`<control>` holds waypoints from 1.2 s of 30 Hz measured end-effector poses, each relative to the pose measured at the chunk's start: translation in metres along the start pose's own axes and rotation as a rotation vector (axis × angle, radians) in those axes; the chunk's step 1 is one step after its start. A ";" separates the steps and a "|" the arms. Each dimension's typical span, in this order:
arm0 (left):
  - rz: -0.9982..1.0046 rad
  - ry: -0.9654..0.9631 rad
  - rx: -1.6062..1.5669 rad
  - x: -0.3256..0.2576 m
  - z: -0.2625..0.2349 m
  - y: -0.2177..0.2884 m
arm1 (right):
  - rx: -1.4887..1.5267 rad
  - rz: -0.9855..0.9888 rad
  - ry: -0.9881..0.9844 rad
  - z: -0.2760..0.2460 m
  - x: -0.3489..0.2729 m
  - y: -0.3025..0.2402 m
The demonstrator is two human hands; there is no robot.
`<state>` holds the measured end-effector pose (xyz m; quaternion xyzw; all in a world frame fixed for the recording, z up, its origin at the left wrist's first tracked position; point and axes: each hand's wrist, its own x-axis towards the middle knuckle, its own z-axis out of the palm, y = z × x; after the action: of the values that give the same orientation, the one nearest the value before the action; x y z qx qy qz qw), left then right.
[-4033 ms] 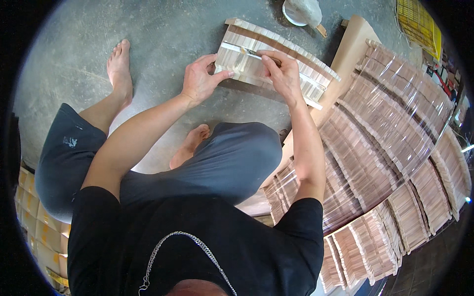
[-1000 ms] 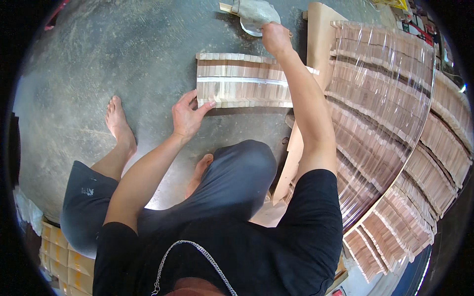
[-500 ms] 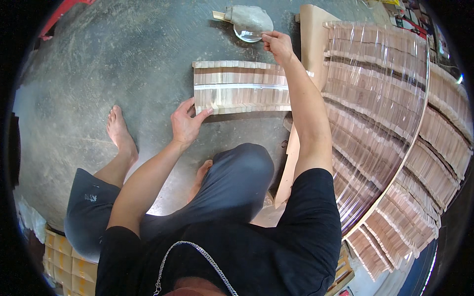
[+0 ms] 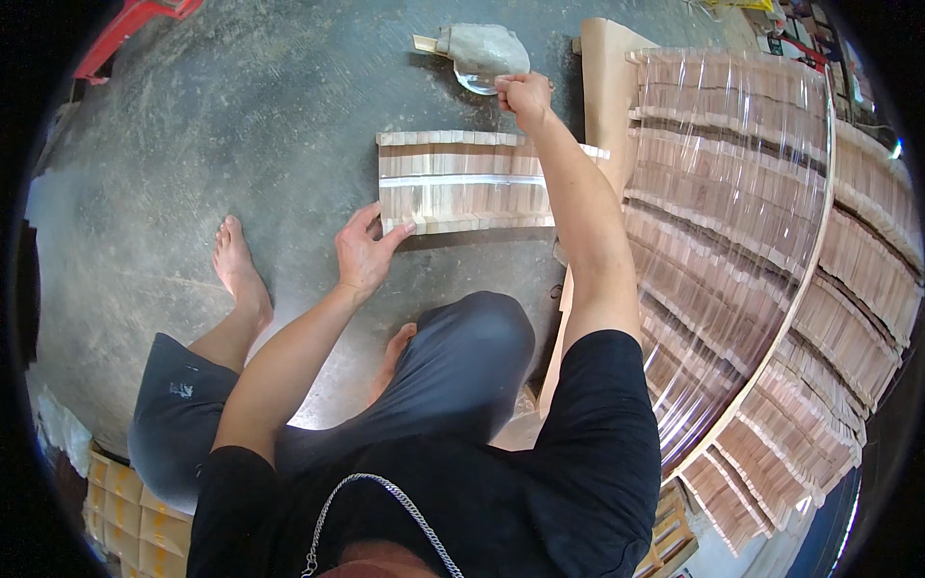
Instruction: Applying glue to wood panels and assembling structural cross-joints for furniture components.
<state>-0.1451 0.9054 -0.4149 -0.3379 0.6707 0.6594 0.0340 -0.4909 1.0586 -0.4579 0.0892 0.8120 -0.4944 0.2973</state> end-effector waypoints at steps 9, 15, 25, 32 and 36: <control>0.067 0.062 0.027 0.000 0.001 -0.001 | 0.399 0.259 -0.114 -0.026 0.002 0.001; 0.071 0.062 0.033 -0.002 0.001 -0.003 | 0.355 0.327 -0.230 -0.029 0.000 -0.001; -0.041 -0.040 0.078 -0.002 -0.009 0.015 | 0.544 0.252 -0.409 -0.074 -0.030 -0.022; 0.074 -0.026 0.105 -0.002 -0.004 0.017 | 0.543 0.110 -0.497 -0.128 -0.037 -0.030; 0.067 -0.050 -0.175 0.000 -0.001 -0.025 | 0.506 0.138 -0.229 -0.069 -0.020 0.009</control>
<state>-0.1327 0.9067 -0.4361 -0.3006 0.6204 0.7244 -0.0011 -0.4975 1.1249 -0.4303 0.1592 0.6160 -0.6667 0.3881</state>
